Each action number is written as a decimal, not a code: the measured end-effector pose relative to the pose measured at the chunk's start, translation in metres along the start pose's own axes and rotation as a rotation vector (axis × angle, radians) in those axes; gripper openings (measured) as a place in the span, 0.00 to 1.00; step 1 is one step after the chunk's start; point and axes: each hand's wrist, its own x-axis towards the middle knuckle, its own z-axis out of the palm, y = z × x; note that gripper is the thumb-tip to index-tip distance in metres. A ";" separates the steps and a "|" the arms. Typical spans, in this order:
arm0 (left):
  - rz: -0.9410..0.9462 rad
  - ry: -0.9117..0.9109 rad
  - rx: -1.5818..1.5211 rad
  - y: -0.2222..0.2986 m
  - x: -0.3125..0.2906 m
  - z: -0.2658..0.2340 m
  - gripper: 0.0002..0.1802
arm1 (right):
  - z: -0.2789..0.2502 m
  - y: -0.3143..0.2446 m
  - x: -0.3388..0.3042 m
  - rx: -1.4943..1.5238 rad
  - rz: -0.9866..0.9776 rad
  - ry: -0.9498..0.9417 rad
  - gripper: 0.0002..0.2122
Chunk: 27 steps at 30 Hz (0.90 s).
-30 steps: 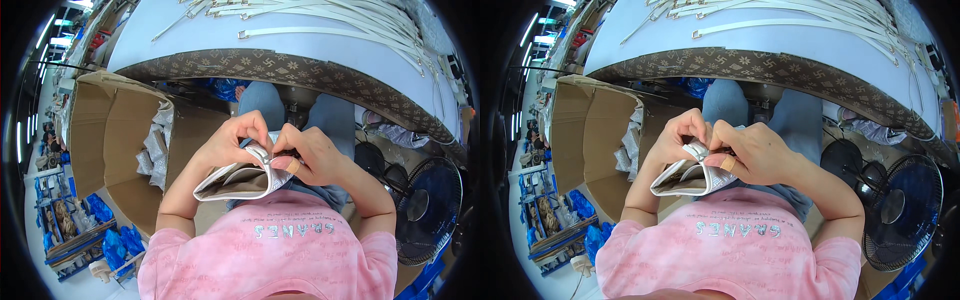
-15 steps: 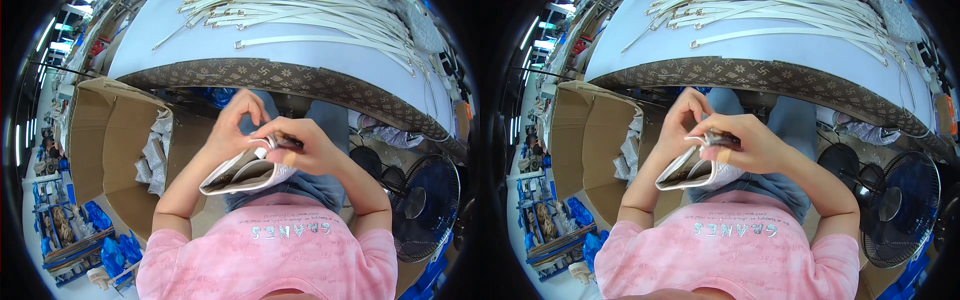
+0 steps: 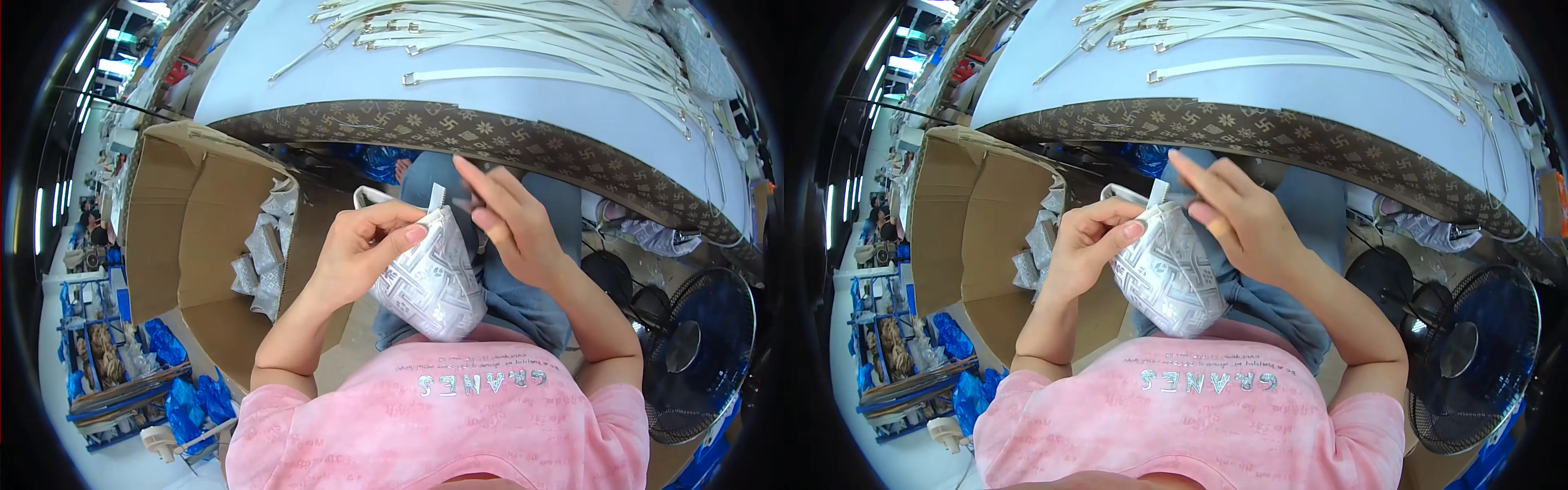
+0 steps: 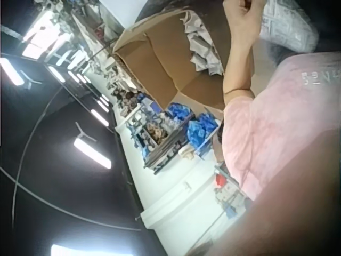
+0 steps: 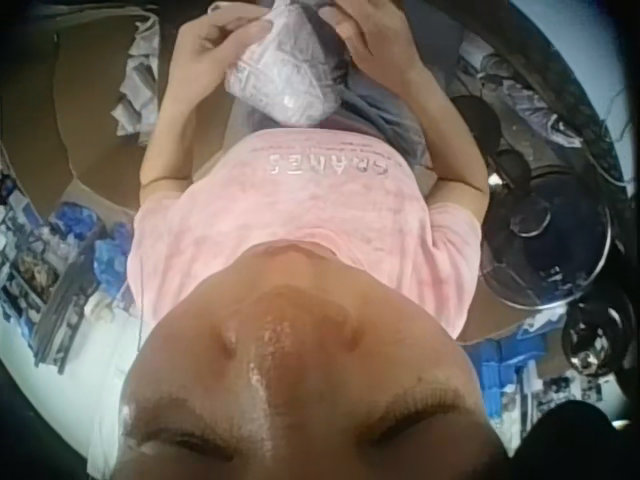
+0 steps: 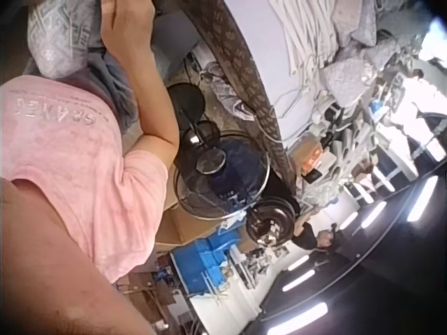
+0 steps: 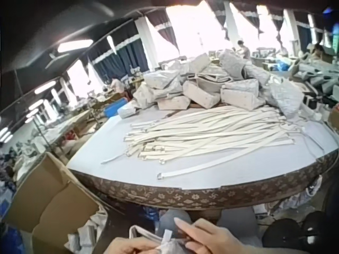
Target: The person is assembling small white pouches by threading white straps through loops on the pouches.
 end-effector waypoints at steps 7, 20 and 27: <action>0.047 -0.025 -0.052 0.003 0.001 0.002 0.11 | -0.003 -0.017 -0.007 -0.384 -0.291 -0.098 0.24; -0.120 -0.294 -0.153 0.007 0.023 -0.007 0.14 | -0.019 -0.016 0.000 -0.441 -0.374 -0.063 0.22; -0.065 -0.443 -0.125 -0.016 0.032 -0.008 0.24 | -0.018 -0.024 -0.008 -0.340 -0.151 -0.203 0.17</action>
